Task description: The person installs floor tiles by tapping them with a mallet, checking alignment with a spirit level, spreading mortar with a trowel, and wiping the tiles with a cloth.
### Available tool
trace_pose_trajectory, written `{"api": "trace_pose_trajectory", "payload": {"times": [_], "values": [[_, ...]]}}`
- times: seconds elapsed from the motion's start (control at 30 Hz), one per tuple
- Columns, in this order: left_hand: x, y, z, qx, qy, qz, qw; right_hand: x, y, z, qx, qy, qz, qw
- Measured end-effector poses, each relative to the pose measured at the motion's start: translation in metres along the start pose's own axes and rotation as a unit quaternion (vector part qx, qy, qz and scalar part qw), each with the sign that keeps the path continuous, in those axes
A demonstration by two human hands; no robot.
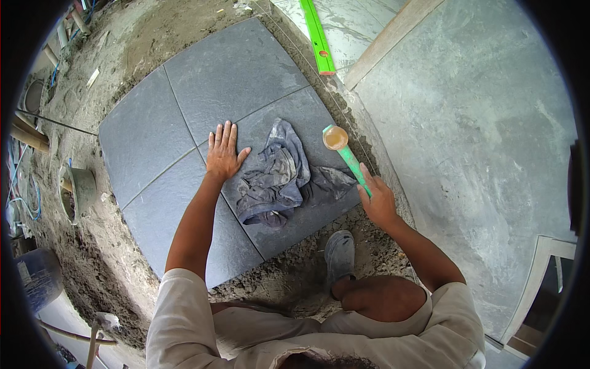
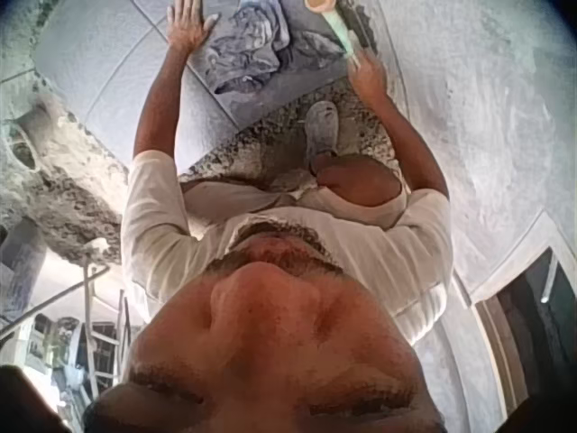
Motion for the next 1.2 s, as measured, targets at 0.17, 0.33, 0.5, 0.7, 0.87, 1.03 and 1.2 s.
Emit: {"api": "trace_pose_trajectory", "payload": {"times": [0.17, 0.33, 0.5, 0.7, 0.87, 1.03, 1.2], "values": [[0.005, 0.023, 0.015, 0.024, -0.018, 0.009, 1.000, -0.036, 0.032, 0.037, -0.034, -0.029, -0.151, 0.988], [0.002, 0.021, 0.028, 0.022, 0.002, 0.012, 1.000, -0.042, 0.022, 0.052, -0.017, -0.001, -0.095, 0.995], [0.012, 0.067, 0.069, 0.030, 0.015, -0.037, 0.999, -0.052, 0.033, 0.054, -0.031, -0.001, -0.082, 0.996], [0.007, 0.050, 0.054, 0.058, -0.002, -0.049, 0.997, -0.054, 0.028, 0.054, -0.006, 0.016, -0.069, 0.997], [-0.004, -0.056, -0.014, 0.189, 0.002, -0.024, 0.982, -0.035, 0.016, 0.055, -0.010, 0.055, -0.053, 0.997], [-0.018, -0.160, -0.109, 0.322, -0.038, -0.017, 0.946, -0.041, -0.030, 0.067, 0.054, 0.053, -0.001, 0.997], [-0.008, -0.058, -0.106, 0.189, -0.039, -0.018, 0.981, -0.069, -0.067, 0.137, 0.073, -0.032, -0.039, 0.996]]}}
Point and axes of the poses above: each hand's wrist, its own z-axis towards the middle knuckle, its own x-axis out of the back of the hand, y = z × x, the point moved 10 cm from there along z, towards the middle knuckle, and after that the axes turned 8 degrees about z, right-handed, at the moved point
